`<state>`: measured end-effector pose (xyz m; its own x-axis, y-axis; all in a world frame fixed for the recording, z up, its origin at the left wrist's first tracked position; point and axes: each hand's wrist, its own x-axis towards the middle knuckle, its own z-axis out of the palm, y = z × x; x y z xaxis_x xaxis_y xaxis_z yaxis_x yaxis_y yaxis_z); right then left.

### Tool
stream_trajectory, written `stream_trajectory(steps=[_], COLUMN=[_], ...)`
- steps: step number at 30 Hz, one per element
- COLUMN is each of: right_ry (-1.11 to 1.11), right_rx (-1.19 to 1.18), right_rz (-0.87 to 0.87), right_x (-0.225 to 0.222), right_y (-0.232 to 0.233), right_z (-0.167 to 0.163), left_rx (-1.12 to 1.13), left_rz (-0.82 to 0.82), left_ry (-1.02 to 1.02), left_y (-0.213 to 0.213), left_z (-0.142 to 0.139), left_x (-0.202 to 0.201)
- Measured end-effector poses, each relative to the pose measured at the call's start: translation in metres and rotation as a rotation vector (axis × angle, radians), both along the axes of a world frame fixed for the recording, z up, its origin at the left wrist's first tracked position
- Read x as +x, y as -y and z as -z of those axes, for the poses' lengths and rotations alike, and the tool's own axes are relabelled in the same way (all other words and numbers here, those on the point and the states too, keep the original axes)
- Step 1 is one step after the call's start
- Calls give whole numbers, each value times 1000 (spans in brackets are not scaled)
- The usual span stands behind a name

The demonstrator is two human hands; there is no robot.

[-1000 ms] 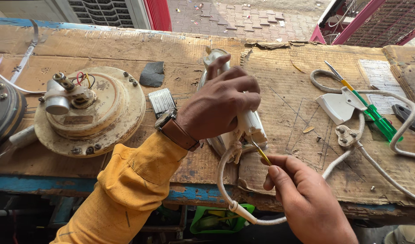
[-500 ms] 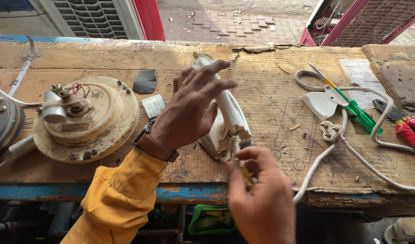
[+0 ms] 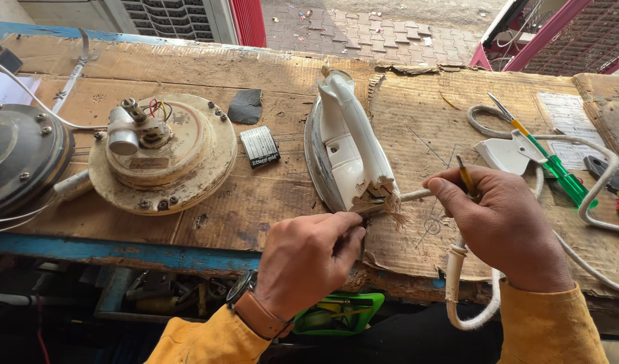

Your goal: The person repairs an electric iron on a workbench. They use a screwdriver to unscrew and open the iron's handle housing, manipulate the power cord and its terminal connections inside the housing, and reposition the cord while working on the wiring.

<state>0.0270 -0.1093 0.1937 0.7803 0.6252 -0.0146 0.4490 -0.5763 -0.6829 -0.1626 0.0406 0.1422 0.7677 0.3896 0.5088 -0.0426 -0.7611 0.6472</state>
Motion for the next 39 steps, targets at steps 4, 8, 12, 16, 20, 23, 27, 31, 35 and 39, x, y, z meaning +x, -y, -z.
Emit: stream_trajectory(steps=[4,8,12,16,20,23,27,31,35,39], right_ry=[32,-138,-103,-112,-110,-51,78,154,249,372], right_rx=[-155,108,96,77,-31,-13,-39,-89,-66,71], right_rz=[62,-39,-7,112,248,247,220,211,201,117], right_x=[-14,-21,-24,-37,-47,-48,-48,-45,-48,-52], right_y=[-2,7,9,-5,-22,-26,-25,-22,-17,-13], right_z=[4,22,36,35,29,25,23,22,25,30], left_rx=[-11,-56,-148,-77,-36,55,303,486,576,574], left_rz=[-10,21,5,-6,-5,-29,-49,14,110,202], left_ry=[-138,-94,-146,-126,-41,-1,27,31,-20,33], left_y=[11,16,16,14,14,8,1,-5,-14,-25], left_z=[-1,-1,2,5,6,5,3,1,1,4], left_x=[13,15,9,9,13,17,28,42,49,44])
